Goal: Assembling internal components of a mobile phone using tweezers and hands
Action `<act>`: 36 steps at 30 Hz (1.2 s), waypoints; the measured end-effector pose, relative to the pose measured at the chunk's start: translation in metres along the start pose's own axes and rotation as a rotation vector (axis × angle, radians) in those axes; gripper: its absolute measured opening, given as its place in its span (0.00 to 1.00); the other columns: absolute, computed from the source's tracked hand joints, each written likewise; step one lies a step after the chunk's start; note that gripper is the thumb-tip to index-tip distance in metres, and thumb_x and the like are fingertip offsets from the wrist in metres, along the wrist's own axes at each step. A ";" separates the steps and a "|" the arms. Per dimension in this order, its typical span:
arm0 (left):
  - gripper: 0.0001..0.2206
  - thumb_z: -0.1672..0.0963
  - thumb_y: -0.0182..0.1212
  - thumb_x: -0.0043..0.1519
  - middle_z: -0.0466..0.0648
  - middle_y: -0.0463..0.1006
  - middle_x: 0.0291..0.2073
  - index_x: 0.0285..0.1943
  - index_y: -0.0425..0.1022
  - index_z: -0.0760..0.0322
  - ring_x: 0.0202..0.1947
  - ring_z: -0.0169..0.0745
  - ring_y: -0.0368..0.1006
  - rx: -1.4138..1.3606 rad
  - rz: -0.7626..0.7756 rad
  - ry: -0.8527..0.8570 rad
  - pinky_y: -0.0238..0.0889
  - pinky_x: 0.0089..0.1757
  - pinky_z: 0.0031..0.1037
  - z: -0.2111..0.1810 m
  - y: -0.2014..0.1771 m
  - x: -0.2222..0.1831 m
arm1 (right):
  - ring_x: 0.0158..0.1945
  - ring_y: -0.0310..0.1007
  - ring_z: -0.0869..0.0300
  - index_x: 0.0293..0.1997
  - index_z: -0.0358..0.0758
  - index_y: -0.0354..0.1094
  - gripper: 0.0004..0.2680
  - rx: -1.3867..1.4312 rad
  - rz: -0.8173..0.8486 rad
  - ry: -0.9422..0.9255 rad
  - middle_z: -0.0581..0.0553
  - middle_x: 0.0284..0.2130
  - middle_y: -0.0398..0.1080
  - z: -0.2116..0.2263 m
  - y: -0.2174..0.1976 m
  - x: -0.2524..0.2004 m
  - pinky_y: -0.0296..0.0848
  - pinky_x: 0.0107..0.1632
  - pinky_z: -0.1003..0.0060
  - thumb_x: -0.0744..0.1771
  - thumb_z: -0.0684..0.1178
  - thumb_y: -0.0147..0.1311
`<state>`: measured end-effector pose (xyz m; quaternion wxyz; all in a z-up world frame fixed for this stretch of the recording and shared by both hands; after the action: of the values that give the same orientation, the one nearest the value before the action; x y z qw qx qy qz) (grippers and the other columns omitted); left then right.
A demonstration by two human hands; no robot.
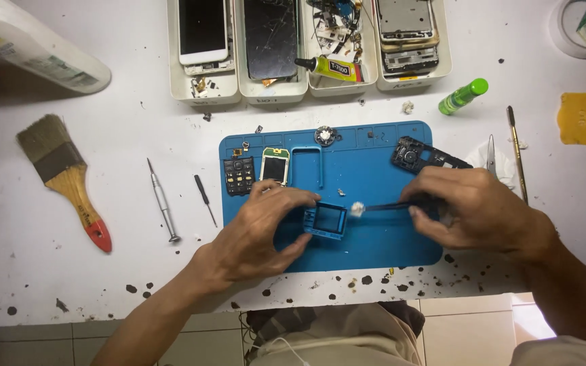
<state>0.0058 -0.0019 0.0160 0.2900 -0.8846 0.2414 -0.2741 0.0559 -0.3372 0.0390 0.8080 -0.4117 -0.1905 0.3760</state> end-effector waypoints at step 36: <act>0.22 0.55 0.50 0.70 0.45 0.72 0.16 0.19 0.68 0.64 0.19 0.38 0.72 -0.021 -0.582 -0.155 0.70 0.32 0.31 -0.066 -0.007 -0.040 | 0.66 0.73 0.41 0.70 0.33 0.55 0.24 0.881 -0.090 -0.257 0.33 0.62 0.65 0.039 0.008 0.003 0.77 0.70 0.50 0.66 0.43 0.60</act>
<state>-0.0631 0.0014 0.0518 0.2076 -0.9379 -0.0424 -0.2748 0.0299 -0.3109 0.0554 0.8914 0.0297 -0.1288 0.4336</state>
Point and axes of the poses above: each hand's wrist, its own x-axis towards the middle knuckle, its own y-axis out of the palm, z = x × y, the point moved 1 cm from there along x, towards the middle knuckle
